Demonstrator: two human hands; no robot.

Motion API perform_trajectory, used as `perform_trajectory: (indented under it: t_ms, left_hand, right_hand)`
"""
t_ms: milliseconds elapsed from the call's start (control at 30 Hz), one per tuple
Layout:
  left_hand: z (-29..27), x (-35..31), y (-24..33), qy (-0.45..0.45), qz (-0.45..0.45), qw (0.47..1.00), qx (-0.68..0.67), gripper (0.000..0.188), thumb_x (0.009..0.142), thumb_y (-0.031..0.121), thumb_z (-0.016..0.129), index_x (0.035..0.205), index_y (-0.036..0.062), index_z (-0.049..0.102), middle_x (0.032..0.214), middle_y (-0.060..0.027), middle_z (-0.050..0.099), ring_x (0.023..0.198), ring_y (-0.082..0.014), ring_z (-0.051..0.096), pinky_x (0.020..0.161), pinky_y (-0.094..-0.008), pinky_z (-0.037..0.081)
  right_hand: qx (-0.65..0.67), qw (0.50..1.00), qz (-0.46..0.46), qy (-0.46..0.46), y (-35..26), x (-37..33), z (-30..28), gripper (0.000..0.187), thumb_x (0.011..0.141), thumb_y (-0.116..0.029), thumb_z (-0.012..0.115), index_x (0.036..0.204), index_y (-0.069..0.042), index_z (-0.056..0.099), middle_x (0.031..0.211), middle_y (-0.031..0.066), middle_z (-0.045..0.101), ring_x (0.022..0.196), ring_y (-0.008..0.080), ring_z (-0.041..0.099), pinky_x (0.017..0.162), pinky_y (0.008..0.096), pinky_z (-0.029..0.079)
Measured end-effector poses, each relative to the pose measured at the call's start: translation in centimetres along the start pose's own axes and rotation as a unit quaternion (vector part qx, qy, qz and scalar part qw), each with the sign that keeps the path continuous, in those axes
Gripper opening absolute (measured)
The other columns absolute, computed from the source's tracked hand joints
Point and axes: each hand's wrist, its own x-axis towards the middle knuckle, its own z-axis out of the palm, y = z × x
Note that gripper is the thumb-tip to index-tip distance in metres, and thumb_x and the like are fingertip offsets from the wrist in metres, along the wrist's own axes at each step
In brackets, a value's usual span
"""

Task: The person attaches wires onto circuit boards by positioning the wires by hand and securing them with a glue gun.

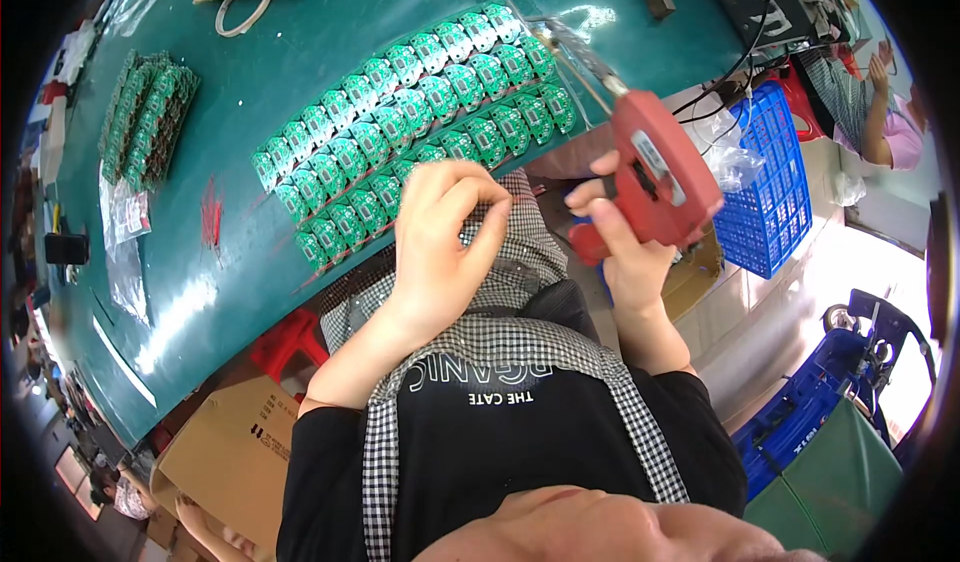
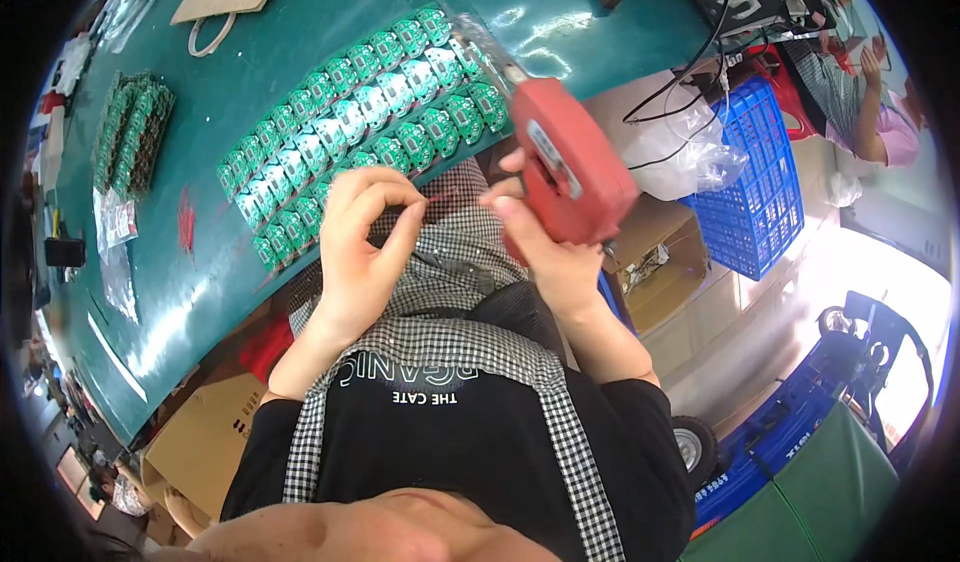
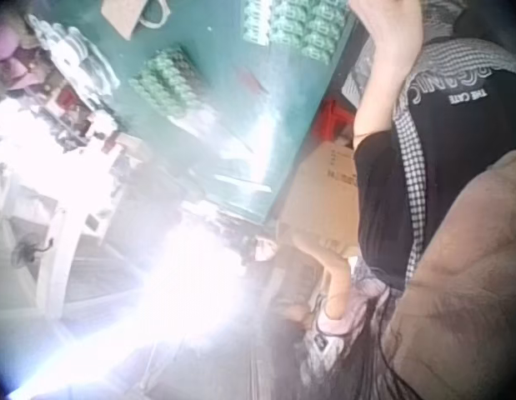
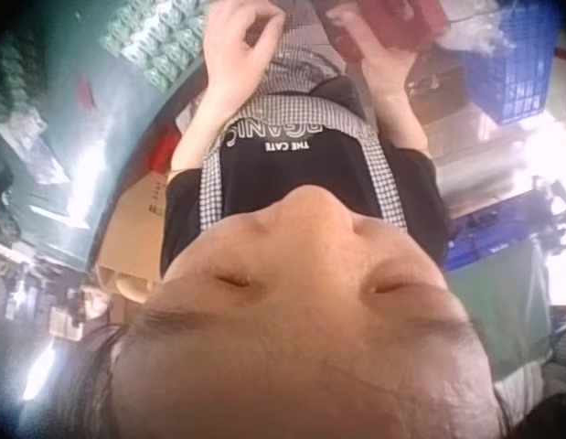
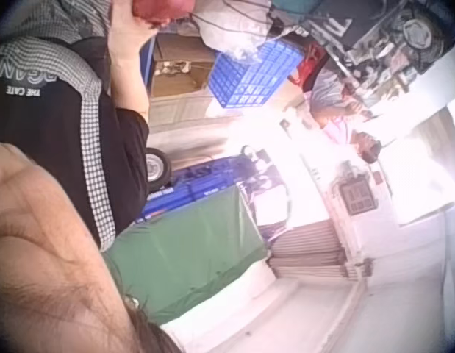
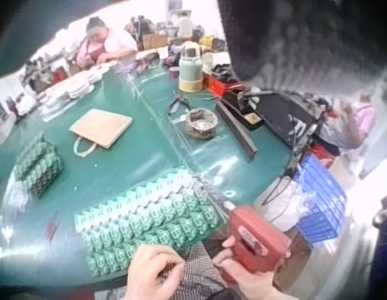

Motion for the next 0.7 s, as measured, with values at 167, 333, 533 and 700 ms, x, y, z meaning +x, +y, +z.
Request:
perform_trajectory:
  t_ms: [167, 333, 533, 700]
  left_hand:
    - [0.4, 1.4, -1.3, 0.045, 0.086, 0.978, 0.184, 0.01, 0.072, 0.007, 0.066, 0.078, 0.0057, 0.058, 0.105, -0.0109, 0.049, 0.112, -0.033, 0.04, 0.096, -0.0488, 0.028]
    - [1.8, 3.0, -1.7, 0.029, 0.067, 0.973, 0.217, 0.01, 0.072, 0.009, 0.064, 0.076, 0.0061, 0.056, 0.109, -0.0114, 0.047, 0.119, -0.034, 0.037, 0.099, -0.0592, 0.021]
    - [2.7, 3.4, -2.1, 0.044, 0.054, 0.966, 0.251, 0.01, 0.071, 0.01, 0.065, 0.075, 0.0068, 0.056, 0.11, -0.0104, 0.048, 0.119, -0.0325, 0.037, 0.1, -0.0584, 0.02]
    - [2.8, 3.6, -1.7, 0.037, 0.043, 0.961, 0.272, 0.009, 0.07, 0.005, 0.065, 0.075, 0.0066, 0.058, 0.11, -0.0096, 0.051, 0.117, -0.0329, 0.039, 0.099, -0.0446, 0.027]
  right_hand:
    - [0.041, 0.998, -0.056, 0.001, 0.9, -0.8, -3.4, 0.043, 0.083, -0.003, 0.057, 0.123, 0.004, 0.042, 0.108, 0.0183, 0.056, 0.072, 0.0165, 0.058, 0.058, 0.0249, 0.047]
    - [0.061, 0.998, -0.017, 0.024, 1.0, -2.8, -5.8, 0.049, 0.081, -0.007, 0.061, 0.124, 0.004, 0.041, 0.108, 0.0226, 0.055, 0.063, 0.0155, 0.052, 0.053, 0.0235, 0.043]
    - [0.052, 0.998, 0.029, 0.001, 1.5, -5.2, -7.8, 0.056, 0.081, -0.013, 0.065, 0.126, 0.004, 0.038, 0.108, 0.023, 0.054, 0.06, 0.0151, 0.052, 0.052, 0.0242, 0.043]
    - [-0.01, 0.996, 0.086, 0.005, 1.3, -5.9, -7.3, 0.057, 0.08, -0.028, 0.066, 0.12, 0.005, 0.042, 0.097, 0.0166, 0.057, 0.052, 0.0147, 0.05, 0.049, 0.0251, 0.042]
